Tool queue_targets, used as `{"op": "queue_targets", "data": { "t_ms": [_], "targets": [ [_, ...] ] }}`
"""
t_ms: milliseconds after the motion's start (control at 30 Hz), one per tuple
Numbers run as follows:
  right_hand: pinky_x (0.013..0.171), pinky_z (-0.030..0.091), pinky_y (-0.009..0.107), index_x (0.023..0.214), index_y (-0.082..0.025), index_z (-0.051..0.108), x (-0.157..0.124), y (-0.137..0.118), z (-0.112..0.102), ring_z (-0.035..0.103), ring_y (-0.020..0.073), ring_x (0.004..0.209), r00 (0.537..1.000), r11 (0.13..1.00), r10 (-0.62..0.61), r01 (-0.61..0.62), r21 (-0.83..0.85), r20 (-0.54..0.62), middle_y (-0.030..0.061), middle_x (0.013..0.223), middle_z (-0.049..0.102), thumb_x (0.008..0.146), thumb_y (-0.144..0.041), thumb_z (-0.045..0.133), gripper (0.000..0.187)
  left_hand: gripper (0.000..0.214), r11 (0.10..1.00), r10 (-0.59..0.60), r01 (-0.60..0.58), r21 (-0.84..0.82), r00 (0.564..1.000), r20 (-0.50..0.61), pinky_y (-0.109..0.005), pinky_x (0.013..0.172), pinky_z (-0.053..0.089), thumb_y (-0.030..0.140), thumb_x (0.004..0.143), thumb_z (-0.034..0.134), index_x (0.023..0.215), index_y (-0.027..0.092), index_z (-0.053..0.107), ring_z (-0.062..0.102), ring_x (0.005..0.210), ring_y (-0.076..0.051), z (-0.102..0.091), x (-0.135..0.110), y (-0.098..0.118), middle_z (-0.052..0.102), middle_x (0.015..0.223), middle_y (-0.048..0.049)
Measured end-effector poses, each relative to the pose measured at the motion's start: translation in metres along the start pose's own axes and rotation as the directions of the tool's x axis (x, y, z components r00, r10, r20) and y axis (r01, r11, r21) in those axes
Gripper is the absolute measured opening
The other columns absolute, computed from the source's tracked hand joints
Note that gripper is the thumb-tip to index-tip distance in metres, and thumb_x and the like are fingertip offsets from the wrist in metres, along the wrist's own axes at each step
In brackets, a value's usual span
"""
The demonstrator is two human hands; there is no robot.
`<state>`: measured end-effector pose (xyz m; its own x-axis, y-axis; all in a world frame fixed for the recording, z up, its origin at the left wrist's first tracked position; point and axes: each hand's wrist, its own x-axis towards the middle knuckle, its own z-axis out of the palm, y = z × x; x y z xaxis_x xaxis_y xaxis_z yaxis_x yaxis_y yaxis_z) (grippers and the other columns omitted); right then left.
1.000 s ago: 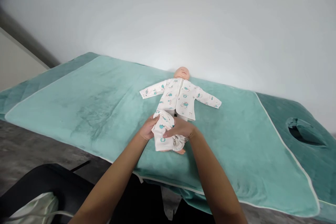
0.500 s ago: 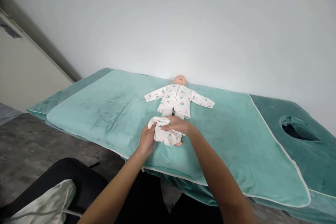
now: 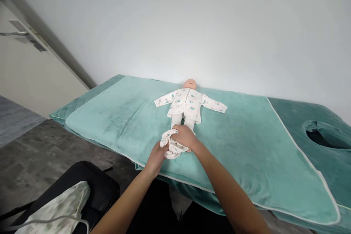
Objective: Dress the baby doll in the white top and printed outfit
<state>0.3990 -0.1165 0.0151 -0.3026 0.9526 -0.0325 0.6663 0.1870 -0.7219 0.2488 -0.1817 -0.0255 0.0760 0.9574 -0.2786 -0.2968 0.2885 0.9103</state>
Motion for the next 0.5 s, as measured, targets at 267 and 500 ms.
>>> {"op": "queue_targets", "data": {
  "t_ms": [267,500],
  "targets": [
    [0.068,0.038,0.026,0.084,-0.022,0.065,0.002,0.014,0.013,0.06,0.0171,0.076,0.989,0.988,0.005,0.019,0.155,-0.151,0.0007,0.083,0.07,0.081,-0.023,0.057,0.008,0.045,0.992,-0.114,0.107,0.06,0.986,0.124,-0.03,0.07,0.053,0.039,0.078,0.075,0.117,0.018,0.068,0.07,0.084,-0.023,-0.005,0.016,0.016,0.076,0.099,-0.0093],
    [0.072,0.042,0.027,0.087,-0.02,0.066,0.002,0.024,0.002,0.06,0.0186,0.082,0.999,0.923,0.003,0.015,0.384,-0.045,-0.0015,0.087,0.069,0.076,-0.032,0.066,0.017,0.041,0.954,-0.169,0.211,-0.212,0.965,0.203,-0.03,0.074,0.056,0.03,0.072,0.08,0.108,0.013,0.071,0.071,0.084,-0.022,-0.009,0.025,0.01,0.076,0.095,-0.0117]
  ]
}}
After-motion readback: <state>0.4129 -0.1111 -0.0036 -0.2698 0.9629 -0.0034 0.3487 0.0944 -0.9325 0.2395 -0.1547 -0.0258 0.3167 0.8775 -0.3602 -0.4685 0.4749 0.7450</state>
